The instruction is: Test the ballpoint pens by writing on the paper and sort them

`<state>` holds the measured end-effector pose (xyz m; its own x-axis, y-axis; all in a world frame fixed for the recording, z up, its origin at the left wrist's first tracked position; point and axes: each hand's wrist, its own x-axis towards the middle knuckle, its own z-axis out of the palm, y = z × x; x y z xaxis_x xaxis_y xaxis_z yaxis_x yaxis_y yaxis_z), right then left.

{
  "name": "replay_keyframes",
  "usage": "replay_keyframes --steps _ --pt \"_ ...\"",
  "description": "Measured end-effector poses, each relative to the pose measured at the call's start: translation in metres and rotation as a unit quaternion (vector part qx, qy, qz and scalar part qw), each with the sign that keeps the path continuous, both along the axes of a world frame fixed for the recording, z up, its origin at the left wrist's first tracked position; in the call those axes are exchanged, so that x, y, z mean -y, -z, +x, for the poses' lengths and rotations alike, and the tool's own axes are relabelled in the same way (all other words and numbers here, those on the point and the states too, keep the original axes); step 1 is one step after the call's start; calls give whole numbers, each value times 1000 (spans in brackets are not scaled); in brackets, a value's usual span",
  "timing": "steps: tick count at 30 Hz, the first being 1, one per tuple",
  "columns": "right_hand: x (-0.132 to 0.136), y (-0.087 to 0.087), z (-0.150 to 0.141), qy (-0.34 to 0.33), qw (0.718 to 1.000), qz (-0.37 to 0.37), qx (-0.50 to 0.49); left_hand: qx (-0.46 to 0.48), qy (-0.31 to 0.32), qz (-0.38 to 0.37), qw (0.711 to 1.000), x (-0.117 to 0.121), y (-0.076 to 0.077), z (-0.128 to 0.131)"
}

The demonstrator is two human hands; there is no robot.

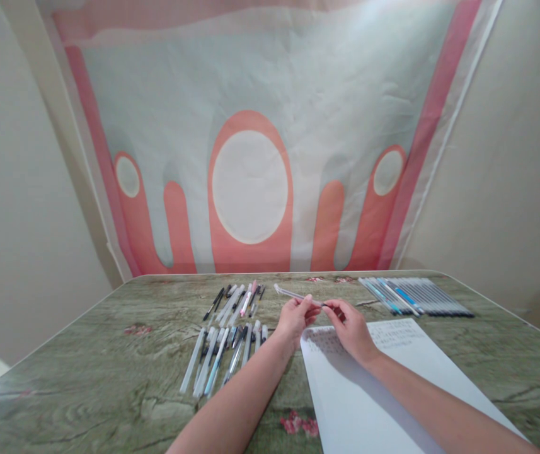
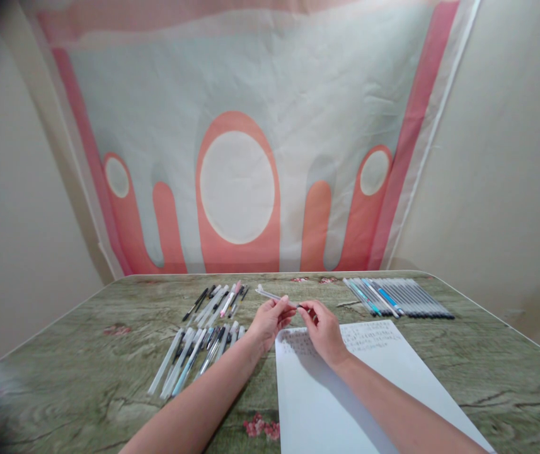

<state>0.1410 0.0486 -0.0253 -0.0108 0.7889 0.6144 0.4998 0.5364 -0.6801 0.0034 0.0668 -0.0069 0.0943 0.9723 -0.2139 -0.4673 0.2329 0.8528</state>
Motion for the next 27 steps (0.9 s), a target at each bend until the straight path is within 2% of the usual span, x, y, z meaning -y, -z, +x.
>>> replay_keyframes --steps 9,15,21,27 --pt "-1 0 3 -1 1000 -27 2 -25 15 31 999 1 0 0" --pt "-1 -1 2 4 999 -51 1 -27 52 53 997 2 -1 0" --pt "0 -1 2 -16 993 -103 -58 16 75 45 996 3 -2 2" --pt "-1 0 0 -22 997 -59 -53 24 42 25 998 2 -4 0"
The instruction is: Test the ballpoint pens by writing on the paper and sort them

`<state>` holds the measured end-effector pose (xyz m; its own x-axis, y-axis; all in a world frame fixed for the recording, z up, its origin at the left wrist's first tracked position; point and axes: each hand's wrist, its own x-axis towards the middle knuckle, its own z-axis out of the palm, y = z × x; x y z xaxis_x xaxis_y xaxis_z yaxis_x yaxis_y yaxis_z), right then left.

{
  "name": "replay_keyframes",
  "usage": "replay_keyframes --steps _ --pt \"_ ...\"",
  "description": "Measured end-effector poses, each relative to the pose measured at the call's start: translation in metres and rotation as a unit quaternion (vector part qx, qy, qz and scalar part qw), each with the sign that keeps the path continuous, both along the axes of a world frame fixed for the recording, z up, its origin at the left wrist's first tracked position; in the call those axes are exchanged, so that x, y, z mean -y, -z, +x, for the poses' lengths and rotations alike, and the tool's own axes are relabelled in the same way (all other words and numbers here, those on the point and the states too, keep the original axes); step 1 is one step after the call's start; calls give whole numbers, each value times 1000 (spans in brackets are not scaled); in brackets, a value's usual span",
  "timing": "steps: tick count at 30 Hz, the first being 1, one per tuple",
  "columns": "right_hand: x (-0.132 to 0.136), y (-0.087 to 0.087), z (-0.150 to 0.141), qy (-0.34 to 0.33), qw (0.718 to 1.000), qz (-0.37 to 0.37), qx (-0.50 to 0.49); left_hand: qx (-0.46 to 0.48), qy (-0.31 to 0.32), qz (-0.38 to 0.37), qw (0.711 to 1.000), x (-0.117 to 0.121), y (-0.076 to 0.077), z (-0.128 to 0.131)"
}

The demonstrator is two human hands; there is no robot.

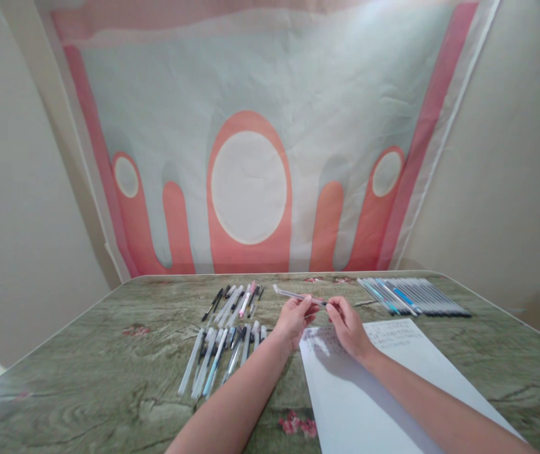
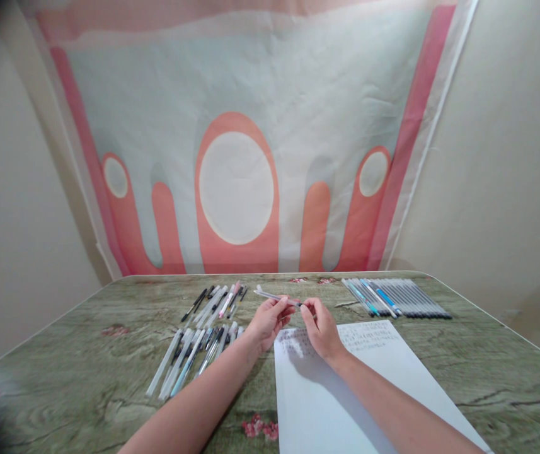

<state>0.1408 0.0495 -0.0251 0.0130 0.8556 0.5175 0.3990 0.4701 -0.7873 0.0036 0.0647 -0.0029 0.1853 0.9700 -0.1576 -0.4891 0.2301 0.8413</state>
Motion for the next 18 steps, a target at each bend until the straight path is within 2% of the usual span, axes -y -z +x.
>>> replay_keyframes --steps 6,12,18 --pt "-2 2 1 -6 999 7 34 -34 19 23 999 0 0 -2" --pt "-1 1 2 -16 999 -42 26 -57 24 32 998 1 -1 -1" --pt "-1 -1 1 -5 1000 -5 9 -48 15 29 998 1 -1 -1"
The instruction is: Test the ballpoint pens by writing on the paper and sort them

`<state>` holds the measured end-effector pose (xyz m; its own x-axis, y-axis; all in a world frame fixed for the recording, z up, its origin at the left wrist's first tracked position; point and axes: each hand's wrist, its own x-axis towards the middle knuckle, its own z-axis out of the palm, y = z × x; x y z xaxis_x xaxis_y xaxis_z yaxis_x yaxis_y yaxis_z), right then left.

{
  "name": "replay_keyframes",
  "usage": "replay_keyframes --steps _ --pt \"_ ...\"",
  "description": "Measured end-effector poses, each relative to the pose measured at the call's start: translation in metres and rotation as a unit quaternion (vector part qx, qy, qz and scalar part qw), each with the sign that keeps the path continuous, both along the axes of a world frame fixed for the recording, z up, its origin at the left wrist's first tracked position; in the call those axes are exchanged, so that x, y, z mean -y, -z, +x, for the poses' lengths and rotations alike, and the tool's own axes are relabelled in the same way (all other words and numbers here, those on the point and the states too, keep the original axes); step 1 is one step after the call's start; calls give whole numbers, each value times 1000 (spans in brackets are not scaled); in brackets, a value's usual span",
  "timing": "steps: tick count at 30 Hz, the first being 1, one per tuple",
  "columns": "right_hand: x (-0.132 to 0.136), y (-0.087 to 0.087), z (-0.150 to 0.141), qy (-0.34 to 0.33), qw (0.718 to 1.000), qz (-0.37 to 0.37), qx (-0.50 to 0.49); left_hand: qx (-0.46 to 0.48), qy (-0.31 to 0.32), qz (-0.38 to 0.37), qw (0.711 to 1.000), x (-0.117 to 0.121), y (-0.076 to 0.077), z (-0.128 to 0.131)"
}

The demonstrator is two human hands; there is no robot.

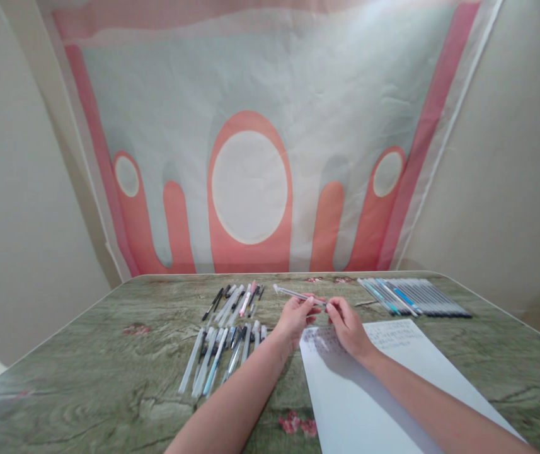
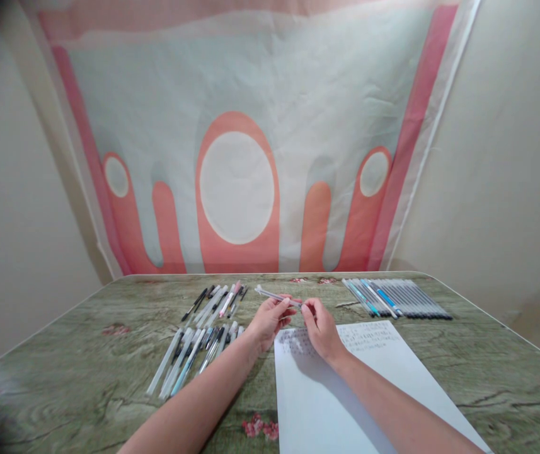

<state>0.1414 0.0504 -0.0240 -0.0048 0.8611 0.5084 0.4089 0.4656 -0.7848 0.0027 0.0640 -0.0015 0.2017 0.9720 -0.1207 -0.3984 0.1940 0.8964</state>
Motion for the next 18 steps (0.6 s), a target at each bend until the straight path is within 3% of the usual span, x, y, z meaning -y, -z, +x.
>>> replay_keyframes --steps 8,14,18 --pt "2 0 1 -20 999 -37 -10 -6 9 -1 1000 1 -1 1" --pt "2 -2 0 -13 1000 -4 -5 -3 13 -1 1000 1 -2 -1" --pt "2 -1 1 -23 999 -23 6 -9 22 0 1000 1 -2 -1"
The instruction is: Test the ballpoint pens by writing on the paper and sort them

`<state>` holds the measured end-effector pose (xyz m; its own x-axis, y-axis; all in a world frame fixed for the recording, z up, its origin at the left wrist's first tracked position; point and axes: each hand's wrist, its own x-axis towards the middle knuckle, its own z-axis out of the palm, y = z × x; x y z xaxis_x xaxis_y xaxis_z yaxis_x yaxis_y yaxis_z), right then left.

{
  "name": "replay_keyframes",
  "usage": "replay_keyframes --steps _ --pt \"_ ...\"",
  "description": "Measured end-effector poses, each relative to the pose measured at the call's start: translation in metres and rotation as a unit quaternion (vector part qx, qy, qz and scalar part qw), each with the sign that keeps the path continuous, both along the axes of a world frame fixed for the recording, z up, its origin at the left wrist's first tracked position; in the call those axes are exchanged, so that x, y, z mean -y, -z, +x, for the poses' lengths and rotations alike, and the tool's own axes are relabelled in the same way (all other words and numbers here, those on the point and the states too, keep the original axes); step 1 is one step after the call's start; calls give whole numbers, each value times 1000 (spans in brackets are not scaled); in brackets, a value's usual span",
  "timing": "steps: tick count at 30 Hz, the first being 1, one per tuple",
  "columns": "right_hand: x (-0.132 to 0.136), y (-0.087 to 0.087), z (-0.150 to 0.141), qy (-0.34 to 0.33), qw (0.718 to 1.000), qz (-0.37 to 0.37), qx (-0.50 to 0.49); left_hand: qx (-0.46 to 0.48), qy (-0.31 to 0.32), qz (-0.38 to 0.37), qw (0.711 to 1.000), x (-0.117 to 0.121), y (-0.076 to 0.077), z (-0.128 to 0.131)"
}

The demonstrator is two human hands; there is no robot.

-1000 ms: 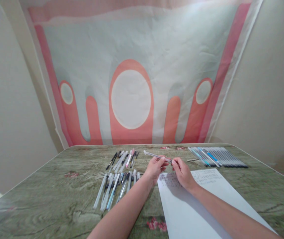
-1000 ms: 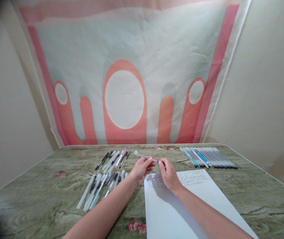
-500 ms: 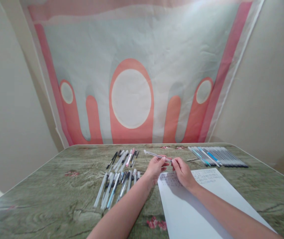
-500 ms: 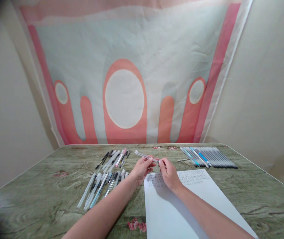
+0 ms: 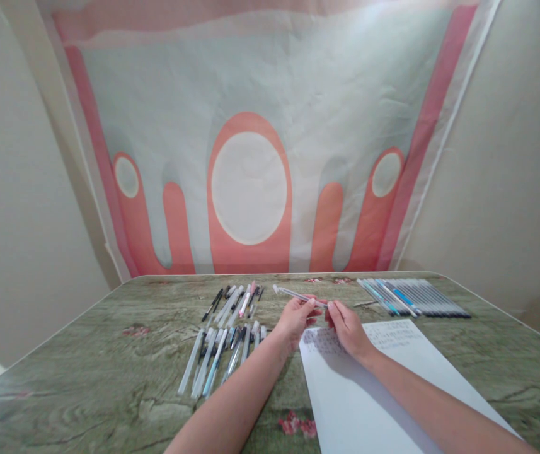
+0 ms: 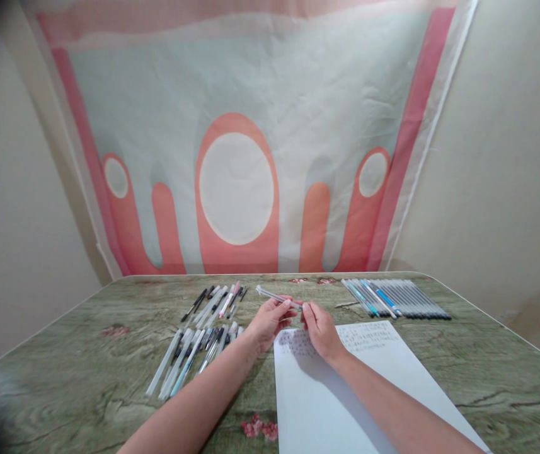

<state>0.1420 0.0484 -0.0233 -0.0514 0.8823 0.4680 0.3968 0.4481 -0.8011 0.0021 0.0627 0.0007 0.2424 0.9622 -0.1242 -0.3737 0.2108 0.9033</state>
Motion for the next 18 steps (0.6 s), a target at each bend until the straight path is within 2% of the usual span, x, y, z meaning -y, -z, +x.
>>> replay_keyframes --steps 5,12,18 --pt "2 -2 -1 -7 999 -5 -37 3 -11 -1 1000 0 -2 0" --pt "0 -1 0 5 1000 10 -7 -2 1 -1 1000 2 -2 0" --pt "2 -3 -1 8 999 10 -29 1 -9 -4 1000 1 -3 0"
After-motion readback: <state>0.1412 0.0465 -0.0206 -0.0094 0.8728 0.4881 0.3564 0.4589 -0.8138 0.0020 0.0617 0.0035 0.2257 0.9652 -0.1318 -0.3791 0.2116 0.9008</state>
